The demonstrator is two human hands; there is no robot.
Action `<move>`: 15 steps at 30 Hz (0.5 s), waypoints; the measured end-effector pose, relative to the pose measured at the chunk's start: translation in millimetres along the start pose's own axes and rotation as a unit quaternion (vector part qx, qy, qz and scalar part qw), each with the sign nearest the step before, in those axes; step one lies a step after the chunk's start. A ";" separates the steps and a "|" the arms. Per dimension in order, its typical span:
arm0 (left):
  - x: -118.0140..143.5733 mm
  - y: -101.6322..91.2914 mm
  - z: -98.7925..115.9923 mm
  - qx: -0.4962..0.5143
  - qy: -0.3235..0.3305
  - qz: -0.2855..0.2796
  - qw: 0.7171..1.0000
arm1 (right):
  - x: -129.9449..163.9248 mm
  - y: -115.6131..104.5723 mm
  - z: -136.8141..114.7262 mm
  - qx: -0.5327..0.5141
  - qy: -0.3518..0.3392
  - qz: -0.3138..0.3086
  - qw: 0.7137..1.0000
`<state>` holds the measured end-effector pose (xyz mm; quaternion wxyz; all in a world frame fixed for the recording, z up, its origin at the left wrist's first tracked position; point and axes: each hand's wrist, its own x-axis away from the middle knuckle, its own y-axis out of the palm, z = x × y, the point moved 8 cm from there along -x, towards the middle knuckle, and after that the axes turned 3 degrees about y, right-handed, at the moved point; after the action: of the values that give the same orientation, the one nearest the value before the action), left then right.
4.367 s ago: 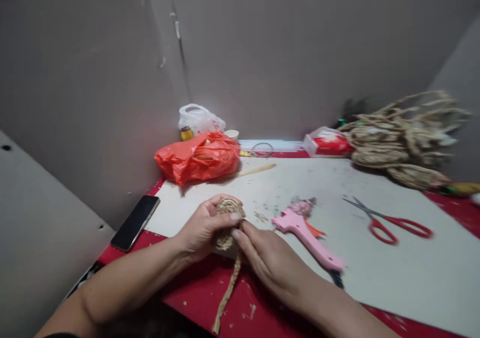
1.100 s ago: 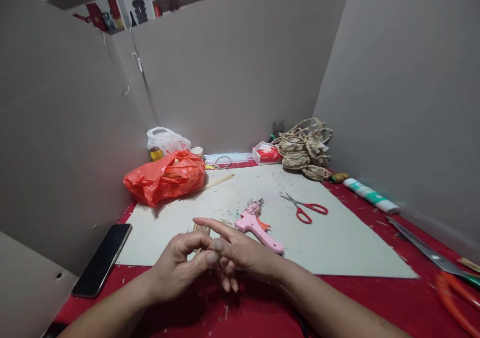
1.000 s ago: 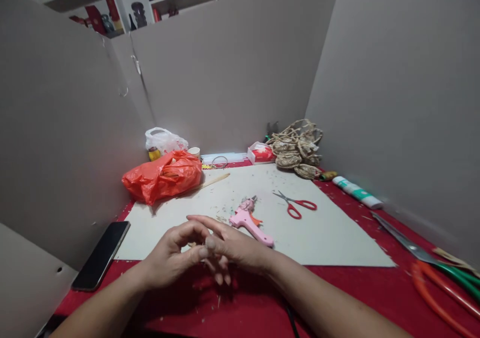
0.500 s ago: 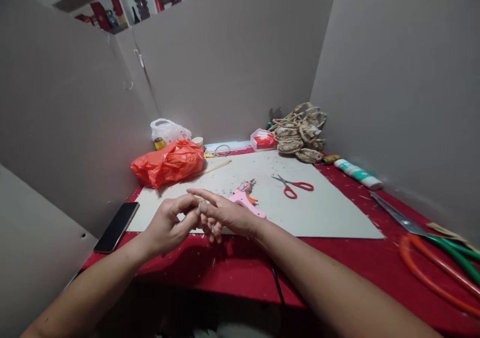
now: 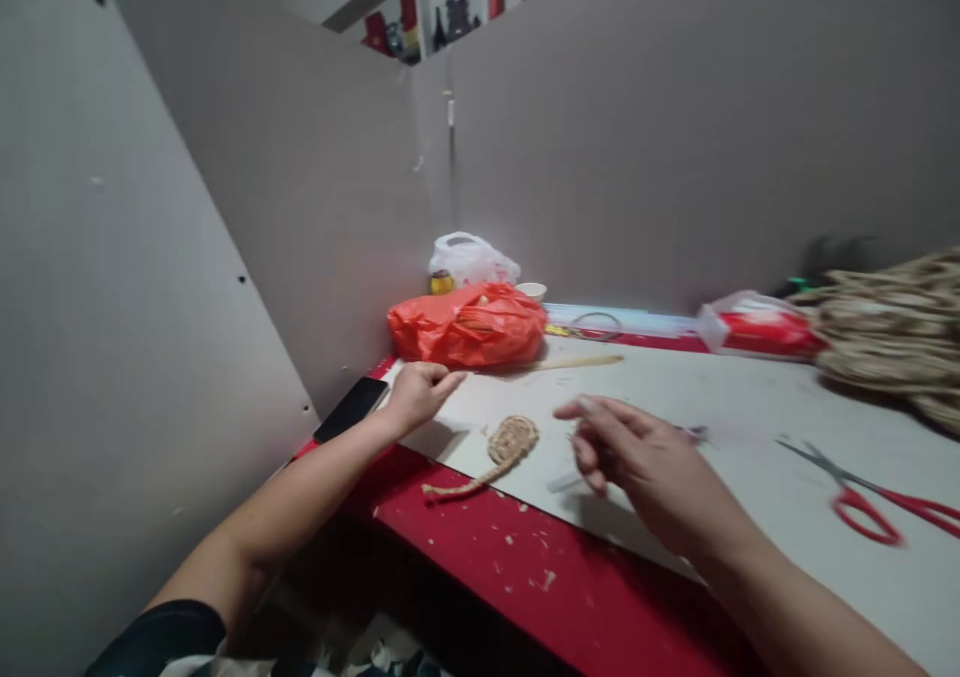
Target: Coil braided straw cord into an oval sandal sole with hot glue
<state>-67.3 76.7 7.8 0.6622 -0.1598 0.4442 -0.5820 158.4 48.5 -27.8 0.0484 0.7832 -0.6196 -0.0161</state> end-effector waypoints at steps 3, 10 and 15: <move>0.7 5.1 -9.0 -0.056 -0.025 -0.012 0.998 | -2.5 -2.8 2.4 0.039 0.017 0.024 0.999; -0.1 21.8 -2.1 -0.085 -0.026 -0.057 0.994 | -2.0 1.0 1.8 -0.001 -0.012 0.014 1.000; -7.6 41.2 6.3 -0.082 -0.024 -0.100 0.991 | -6.1 2.0 1.0 -0.047 -0.014 0.008 0.999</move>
<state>-36.0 92.9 -15.7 0.5958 -0.2710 0.4564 -0.6027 155.0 54.0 -28.9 0.0768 0.7751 -0.6247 -0.0563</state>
